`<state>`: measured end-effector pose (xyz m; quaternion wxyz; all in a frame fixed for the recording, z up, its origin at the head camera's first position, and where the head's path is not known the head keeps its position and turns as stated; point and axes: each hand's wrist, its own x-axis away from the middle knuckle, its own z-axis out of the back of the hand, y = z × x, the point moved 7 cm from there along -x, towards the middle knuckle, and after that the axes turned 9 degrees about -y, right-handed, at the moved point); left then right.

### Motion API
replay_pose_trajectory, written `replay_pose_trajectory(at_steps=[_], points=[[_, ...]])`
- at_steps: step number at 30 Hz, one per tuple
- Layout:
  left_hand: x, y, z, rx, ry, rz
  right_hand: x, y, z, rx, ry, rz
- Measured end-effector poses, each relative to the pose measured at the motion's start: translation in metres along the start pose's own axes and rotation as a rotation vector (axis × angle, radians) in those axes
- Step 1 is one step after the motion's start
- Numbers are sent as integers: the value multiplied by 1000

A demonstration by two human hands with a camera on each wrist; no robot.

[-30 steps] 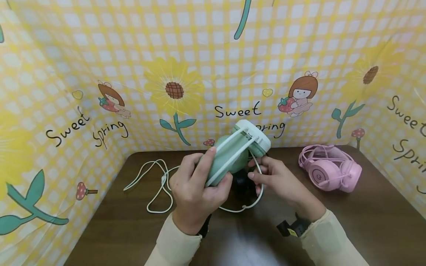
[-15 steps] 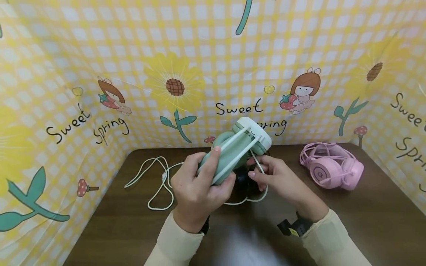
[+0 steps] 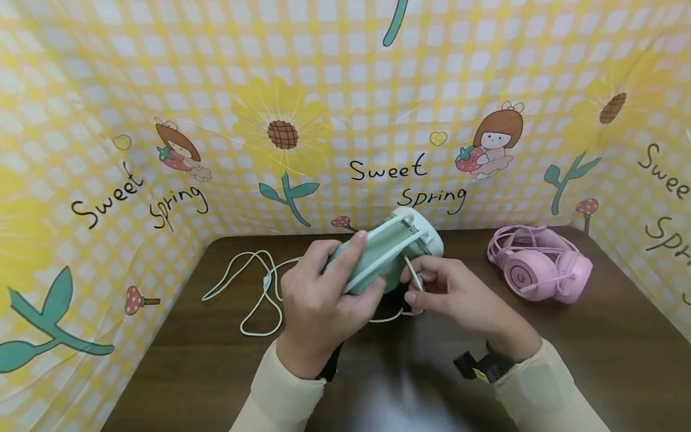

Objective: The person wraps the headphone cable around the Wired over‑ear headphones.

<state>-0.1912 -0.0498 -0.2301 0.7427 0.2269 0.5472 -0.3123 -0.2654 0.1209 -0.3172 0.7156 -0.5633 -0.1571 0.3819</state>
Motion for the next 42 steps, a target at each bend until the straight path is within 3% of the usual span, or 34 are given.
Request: replay_pose_trajectory(at_steps=[4,9,12,19,25,29,33,36,38,42], points=[[-1,-13,-4,97,-60,64,4,-8,5,-1,-15,48],[0,-26,-5,242,-104,119,13,-14,18,140,72,-3],[1,-32,-5,332,-139,158,17,-20,20,220,82,23],[-3,-38,-12,404,-256,246,31,-41,28,333,96,104],[10,-37,-19,480,-403,329,42,-45,31,412,102,76],[21,-42,-22,603,-466,428,43,-52,29,462,68,146],[26,-54,-20,716,-463,518,40,-60,29,557,84,215],[26,-59,-16,704,-418,521,38,-61,29,635,131,196],[25,-58,-12,651,-382,487,37,-59,29,703,163,151],[17,-47,-4,518,-293,345,37,-53,28,827,202,85]])
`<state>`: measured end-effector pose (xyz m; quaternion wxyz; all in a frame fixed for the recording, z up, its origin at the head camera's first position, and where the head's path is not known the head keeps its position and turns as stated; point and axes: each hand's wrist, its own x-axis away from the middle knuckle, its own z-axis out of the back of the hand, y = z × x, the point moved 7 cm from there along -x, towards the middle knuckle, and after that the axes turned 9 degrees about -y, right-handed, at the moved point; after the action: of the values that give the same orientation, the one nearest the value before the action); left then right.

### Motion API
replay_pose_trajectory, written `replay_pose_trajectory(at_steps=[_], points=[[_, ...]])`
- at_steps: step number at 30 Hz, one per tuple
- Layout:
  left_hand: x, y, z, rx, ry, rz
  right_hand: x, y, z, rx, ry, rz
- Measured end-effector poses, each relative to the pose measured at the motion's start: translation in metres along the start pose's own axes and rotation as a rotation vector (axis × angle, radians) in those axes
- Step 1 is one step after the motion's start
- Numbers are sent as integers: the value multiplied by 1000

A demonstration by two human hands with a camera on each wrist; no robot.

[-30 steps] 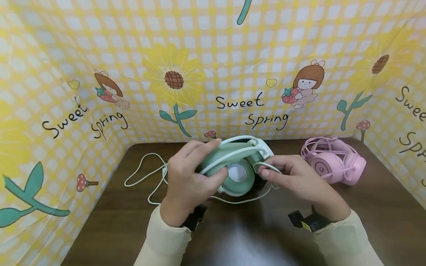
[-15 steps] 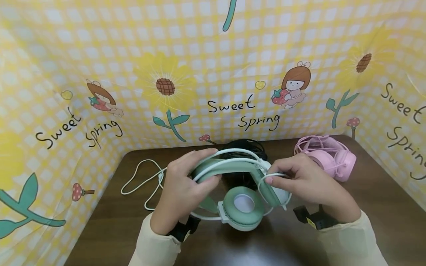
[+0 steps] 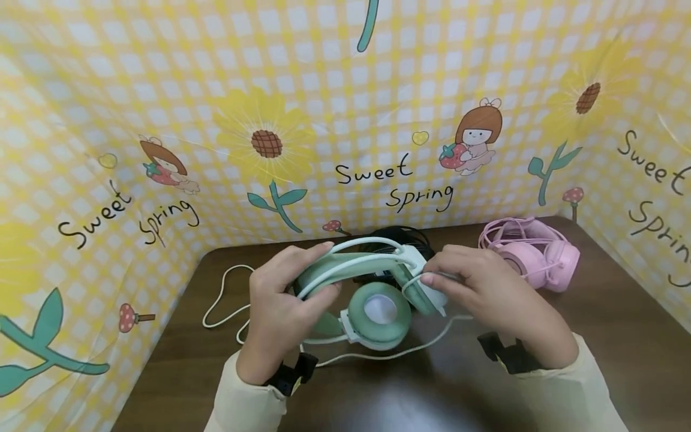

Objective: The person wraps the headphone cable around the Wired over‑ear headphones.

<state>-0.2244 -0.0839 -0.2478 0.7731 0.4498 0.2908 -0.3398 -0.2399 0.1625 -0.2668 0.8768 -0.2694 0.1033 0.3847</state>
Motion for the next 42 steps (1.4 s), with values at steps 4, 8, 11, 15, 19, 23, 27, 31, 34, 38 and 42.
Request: replay_pose_trajectory(at_steps=[4,8,11,15,19,23,27,31,34,38,42], points=[[-5,10,2,-46,29,-88,-3,1,0,60,34,8],[-9,2,0,49,-67,1,-3,-1,5,51,116,72],[-7,-11,-5,178,-166,120,0,-5,7,22,159,141],[-6,-28,-14,367,-241,234,-1,-5,10,-48,171,201],[-2,-44,-25,550,-262,304,-1,1,10,-161,163,219],[5,-55,-37,717,-288,367,1,4,7,-276,145,227],[9,-59,-41,782,-303,372,0,6,6,-312,128,223],[10,-60,-43,819,-325,375,-1,9,4,-329,114,204],[13,-59,-46,878,-365,388,1,12,2,-342,100,181],[14,-56,-49,956,-417,389,0,15,0,-336,97,178],[11,-55,-52,1016,-448,372,-1,18,0,-365,101,201]])
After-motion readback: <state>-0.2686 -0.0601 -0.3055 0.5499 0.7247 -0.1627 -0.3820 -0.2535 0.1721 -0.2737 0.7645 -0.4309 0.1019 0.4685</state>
